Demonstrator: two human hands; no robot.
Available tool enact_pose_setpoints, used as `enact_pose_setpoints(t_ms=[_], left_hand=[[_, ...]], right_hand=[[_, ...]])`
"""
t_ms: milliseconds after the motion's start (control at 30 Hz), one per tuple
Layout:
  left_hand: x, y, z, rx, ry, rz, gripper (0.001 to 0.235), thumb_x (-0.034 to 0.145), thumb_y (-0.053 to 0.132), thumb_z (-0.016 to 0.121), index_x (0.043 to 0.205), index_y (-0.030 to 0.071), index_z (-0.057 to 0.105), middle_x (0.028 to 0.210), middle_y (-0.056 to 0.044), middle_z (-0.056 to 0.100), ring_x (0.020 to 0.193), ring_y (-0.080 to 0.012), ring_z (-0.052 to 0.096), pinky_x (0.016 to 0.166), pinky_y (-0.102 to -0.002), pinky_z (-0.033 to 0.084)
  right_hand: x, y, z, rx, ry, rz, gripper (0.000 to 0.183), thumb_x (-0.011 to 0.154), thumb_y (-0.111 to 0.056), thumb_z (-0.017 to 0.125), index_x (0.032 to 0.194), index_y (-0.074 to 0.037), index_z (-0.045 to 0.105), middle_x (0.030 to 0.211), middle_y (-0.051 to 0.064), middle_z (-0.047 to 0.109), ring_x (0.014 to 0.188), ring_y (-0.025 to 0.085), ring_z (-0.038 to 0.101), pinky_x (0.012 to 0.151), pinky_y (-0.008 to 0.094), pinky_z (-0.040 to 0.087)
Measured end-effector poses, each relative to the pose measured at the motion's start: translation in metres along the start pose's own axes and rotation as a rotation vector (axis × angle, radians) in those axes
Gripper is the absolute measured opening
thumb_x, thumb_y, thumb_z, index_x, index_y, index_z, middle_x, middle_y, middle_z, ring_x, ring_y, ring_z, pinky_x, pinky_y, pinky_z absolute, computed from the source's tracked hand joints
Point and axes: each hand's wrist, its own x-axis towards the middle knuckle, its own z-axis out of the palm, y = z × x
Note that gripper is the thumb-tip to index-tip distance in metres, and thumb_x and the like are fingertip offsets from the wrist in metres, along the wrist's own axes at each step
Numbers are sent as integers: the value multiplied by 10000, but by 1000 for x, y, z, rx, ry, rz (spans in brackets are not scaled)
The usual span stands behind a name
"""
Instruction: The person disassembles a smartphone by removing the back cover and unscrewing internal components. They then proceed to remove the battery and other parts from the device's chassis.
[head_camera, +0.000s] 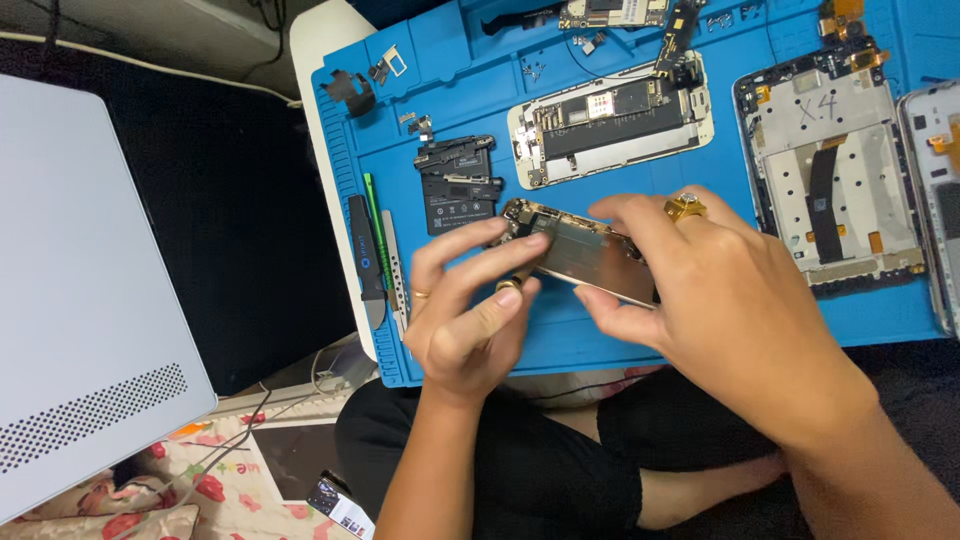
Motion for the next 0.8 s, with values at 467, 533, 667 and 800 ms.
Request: enact_pose_setpoints(t_ms=[467,533,667,800], left_hand=[[3,-1,0,-16,67,-48,293,1046,51,721,1198,227,543,1119,-119,753,1093,-381,693,1014,-532,622],[3,-1,-1,-56,35,-38,278,1069,13,676,1206,207,531,1142,-136,771,1124,-410,695,1016,-542,614],[-2,-1,2,-35,42,-33,308,1047,122,747,1218,255,528,1137,-95,761,1126,-376,688,1056,-552,605],[-1,-2,2,-52,40,-17,265,1037,44,731,1160,214,569,1136,-115,780,1105,-408,745,1081,-587,567]], right_hand=[[0,1,-1,0,17,-18,567,852,-451,831,1296,-175,609,746,43,649,1023,320,641,575,561,561],[0,1,1,1,18,-27,569,848,-448,832,1294,-174,607,763,45,662,1038,328,648,582,565,563],[1,0,-1,11,27,-39,556,852,-436,827,1285,-161,614,783,47,664,1043,318,643,579,553,562],[0,2,0,29,24,-36,544,853,-426,832,1269,-160,605,807,46,665,1027,322,639,611,555,562]])
